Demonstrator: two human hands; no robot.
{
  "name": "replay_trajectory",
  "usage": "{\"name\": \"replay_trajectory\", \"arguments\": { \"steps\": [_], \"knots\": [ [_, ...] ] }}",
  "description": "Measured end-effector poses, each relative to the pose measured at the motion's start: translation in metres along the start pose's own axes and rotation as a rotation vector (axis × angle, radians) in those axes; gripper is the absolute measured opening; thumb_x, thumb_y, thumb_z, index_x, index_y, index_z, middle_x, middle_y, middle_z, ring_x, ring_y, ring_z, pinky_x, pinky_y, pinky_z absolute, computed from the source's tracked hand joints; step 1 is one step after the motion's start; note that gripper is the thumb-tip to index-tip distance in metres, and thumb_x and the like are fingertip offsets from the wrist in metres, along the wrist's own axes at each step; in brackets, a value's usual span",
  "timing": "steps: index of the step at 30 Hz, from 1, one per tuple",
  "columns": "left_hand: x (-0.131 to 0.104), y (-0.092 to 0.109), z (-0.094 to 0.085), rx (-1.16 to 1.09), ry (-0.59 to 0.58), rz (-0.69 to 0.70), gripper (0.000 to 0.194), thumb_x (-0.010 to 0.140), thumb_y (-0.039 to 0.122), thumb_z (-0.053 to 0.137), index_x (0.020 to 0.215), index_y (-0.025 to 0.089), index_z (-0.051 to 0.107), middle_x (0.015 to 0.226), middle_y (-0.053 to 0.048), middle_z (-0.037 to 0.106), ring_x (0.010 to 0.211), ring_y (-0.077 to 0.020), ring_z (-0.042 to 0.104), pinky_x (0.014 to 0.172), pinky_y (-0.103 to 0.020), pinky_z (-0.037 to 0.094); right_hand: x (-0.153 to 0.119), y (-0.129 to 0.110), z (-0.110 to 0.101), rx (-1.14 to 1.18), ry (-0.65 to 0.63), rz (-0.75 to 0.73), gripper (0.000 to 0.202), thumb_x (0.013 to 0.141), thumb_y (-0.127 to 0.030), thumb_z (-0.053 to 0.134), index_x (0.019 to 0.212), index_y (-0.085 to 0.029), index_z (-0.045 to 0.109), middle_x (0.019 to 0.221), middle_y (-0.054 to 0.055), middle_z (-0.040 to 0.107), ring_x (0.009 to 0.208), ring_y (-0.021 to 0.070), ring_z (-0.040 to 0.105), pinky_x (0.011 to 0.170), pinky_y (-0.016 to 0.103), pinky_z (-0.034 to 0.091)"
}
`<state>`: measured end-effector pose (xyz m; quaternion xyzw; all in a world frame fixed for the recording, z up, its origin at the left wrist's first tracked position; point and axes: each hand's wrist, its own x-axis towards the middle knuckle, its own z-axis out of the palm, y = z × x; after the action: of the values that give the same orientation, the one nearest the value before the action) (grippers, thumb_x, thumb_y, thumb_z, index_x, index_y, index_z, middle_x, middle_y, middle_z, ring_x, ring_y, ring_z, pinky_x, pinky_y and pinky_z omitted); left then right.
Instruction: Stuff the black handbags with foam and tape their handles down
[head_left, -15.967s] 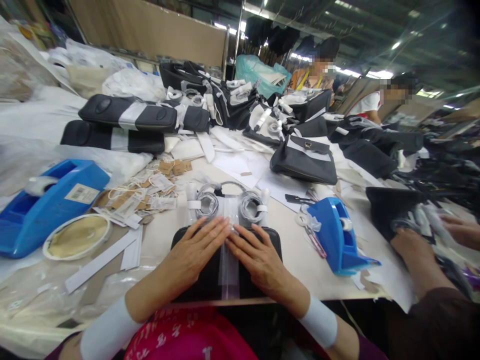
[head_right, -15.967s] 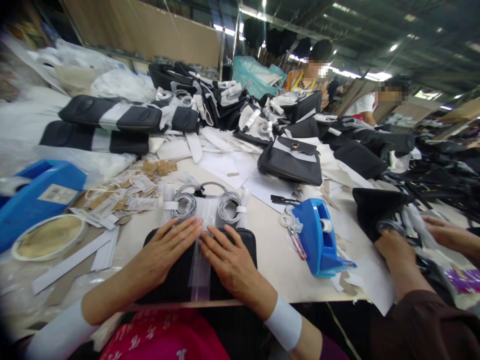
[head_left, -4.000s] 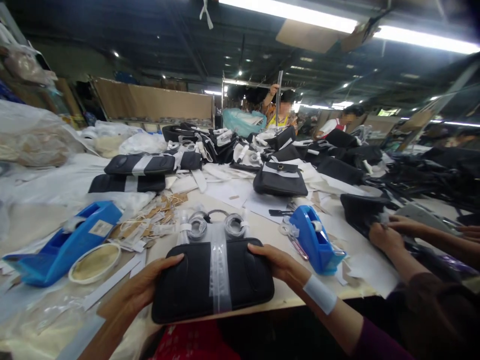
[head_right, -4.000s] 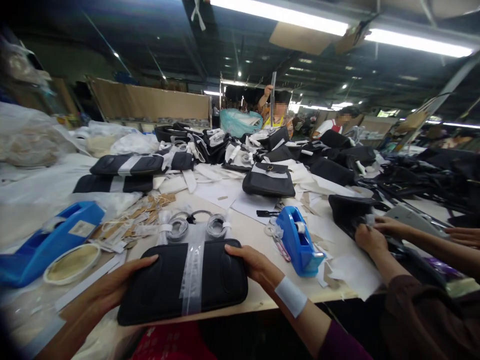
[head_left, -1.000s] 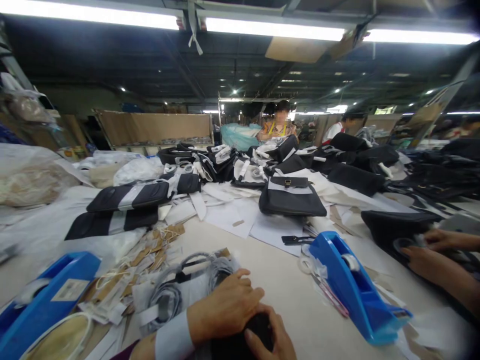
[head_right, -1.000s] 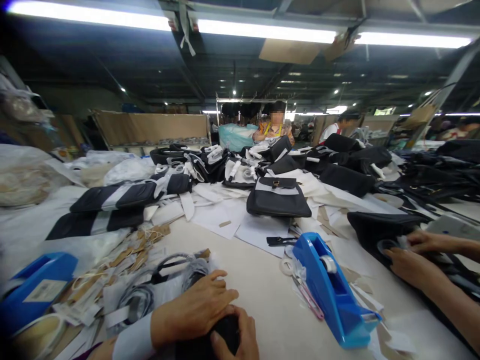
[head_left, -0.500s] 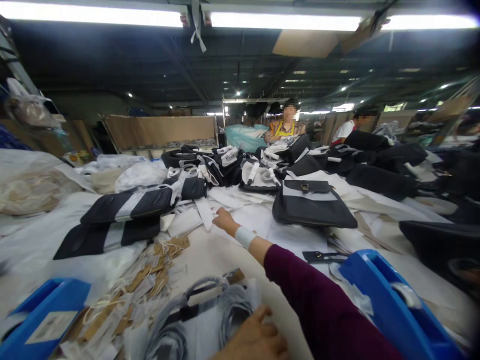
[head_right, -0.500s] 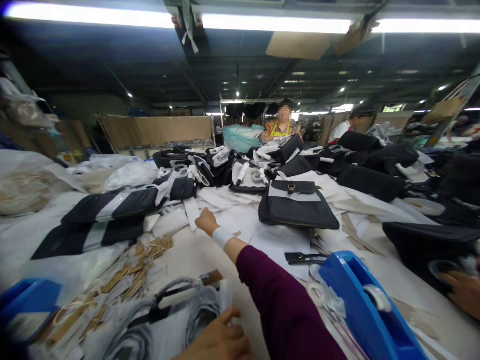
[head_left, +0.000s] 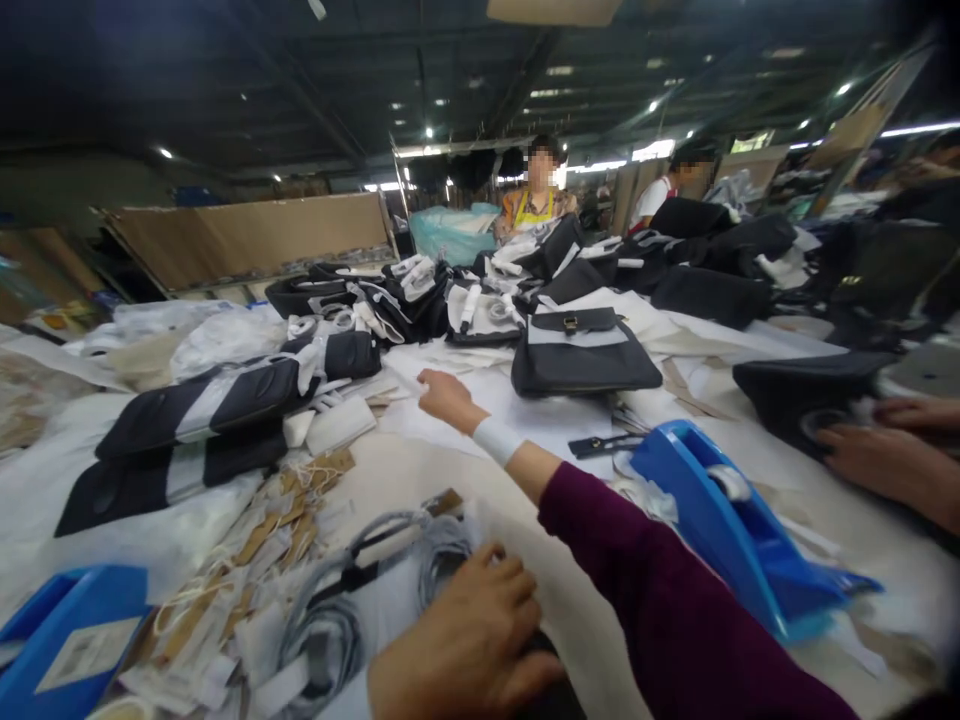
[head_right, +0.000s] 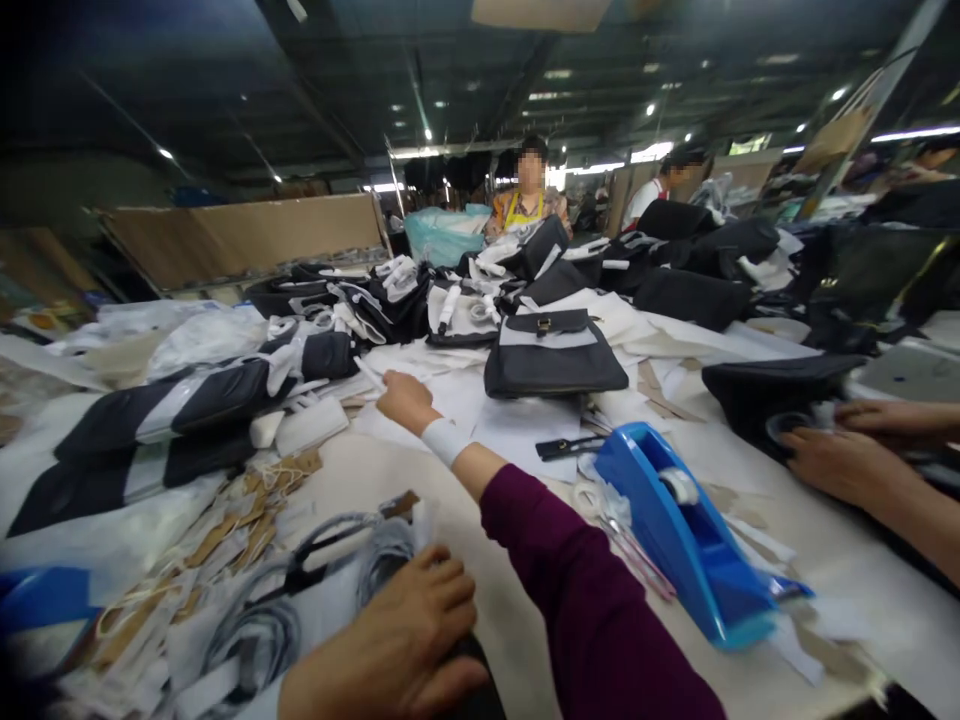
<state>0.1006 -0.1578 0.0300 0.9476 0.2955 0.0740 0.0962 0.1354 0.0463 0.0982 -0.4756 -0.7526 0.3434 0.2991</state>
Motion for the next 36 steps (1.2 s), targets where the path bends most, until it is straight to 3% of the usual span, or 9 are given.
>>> {"name": "replay_trajectory", "arguments": {
  "steps": [3,5,7,11,17,21,28,32,36],
  "knots": [
    [-0.002,0.016,-0.031,-0.038,-0.063,-0.052,0.029,0.094,0.044,0.050,0.088,0.018,0.060,0.094,-0.007,0.063,0.095,-0.0215,0.056,0.105,-0.045,0.034,-0.097,0.028,-0.040,-0.267,0.139,-0.054,0.058,0.081,-0.002,0.045,0.134,-0.025,0.049,0.119,0.010,0.053,0.112,0.0266,0.051,0.094,0.042,0.042],
    [-0.001,0.020,-0.039,-0.055,-0.103,-0.068,0.025,0.095,0.040,0.050,0.093,0.019,0.061,0.098,-0.007,0.064,0.102,-0.0218,0.057,0.113,-0.048,0.026,-0.172,0.051,-0.056,-0.506,0.215,-0.068,0.059,0.083,0.000,0.040,0.135,-0.024,0.049,0.112,0.011,0.052,0.106,0.0261,0.051,0.087,0.038,0.044],
    [-0.001,0.021,-0.040,-0.053,-0.137,-0.078,0.024,0.095,0.040,0.051,0.099,0.019,0.062,0.104,-0.007,0.065,0.113,-0.0235,0.055,0.117,-0.050,0.020,-0.240,0.074,-0.062,-0.610,0.185,0.004,0.057,0.082,0.002,0.039,0.133,-0.021,0.051,0.106,0.012,0.053,0.100,0.0263,0.051,0.082,0.038,0.045],
    [0.000,0.022,-0.035,-0.009,-0.151,-0.113,0.023,0.097,0.034,0.046,0.103,0.022,0.064,0.109,-0.006,0.067,0.129,-0.0240,0.047,0.120,-0.050,0.016,-0.323,0.103,-0.049,-0.338,0.059,0.092,0.048,0.081,0.000,0.047,0.125,-0.018,0.055,0.107,0.012,0.055,0.103,0.0258,0.050,0.087,0.039,0.045],
    [0.006,0.025,-0.024,0.028,-0.104,-0.118,0.027,0.096,0.019,0.037,0.098,0.021,0.064,0.102,-0.002,0.069,0.121,-0.0199,0.052,0.119,-0.046,0.017,-0.334,0.077,-0.015,0.449,0.018,0.216,0.036,0.083,-0.023,0.065,0.118,-0.021,0.054,0.101,0.003,0.060,0.084,0.0165,0.057,0.078,0.031,0.047],
    [0.010,0.029,-0.020,0.076,-0.121,-0.098,0.026,0.096,0.020,0.035,0.089,0.020,0.061,0.092,-0.004,0.066,0.098,-0.0205,0.055,0.111,-0.049,0.025,-0.333,0.063,0.001,0.491,0.083,0.295,0.034,0.074,-0.026,0.074,0.102,-0.022,0.055,0.106,0.003,0.054,0.089,0.0182,0.053,0.077,0.033,0.044],
    [0.024,0.043,-0.016,0.079,-0.178,-0.033,0.025,0.095,0.019,0.037,0.082,0.018,0.058,0.087,-0.005,0.064,0.089,-0.0215,0.052,0.099,-0.048,0.032,-0.361,0.066,0.009,0.585,0.155,0.283,0.024,0.078,-0.013,0.062,0.097,-0.022,0.051,0.101,0.002,0.052,0.091,0.0177,0.051,0.079,0.033,0.043],
    [0.023,0.042,-0.019,0.040,-0.198,0.028,0.022,0.092,0.014,0.038,0.100,0.018,0.059,0.110,-0.005,0.067,0.108,-0.0210,0.055,0.109,-0.046,0.026,-0.376,0.068,0.011,0.669,0.146,0.437,0.045,0.072,-0.013,0.065,0.113,-0.023,0.050,0.107,0.004,0.054,0.083,0.0171,0.053,0.077,0.035,0.046],
    [0.020,0.035,-0.018,0.022,-0.193,0.043,0.022,0.091,0.015,0.037,0.101,0.018,0.057,0.103,-0.006,0.067,0.101,-0.0200,0.058,0.110,-0.044,0.026,-0.374,0.070,0.007,0.745,0.101,0.509,0.084,0.068,-0.018,0.071,0.144,-0.025,0.034,0.123,0.008,0.054,0.096,0.0214,0.056,0.088,0.040,0.049]
  ]
}}
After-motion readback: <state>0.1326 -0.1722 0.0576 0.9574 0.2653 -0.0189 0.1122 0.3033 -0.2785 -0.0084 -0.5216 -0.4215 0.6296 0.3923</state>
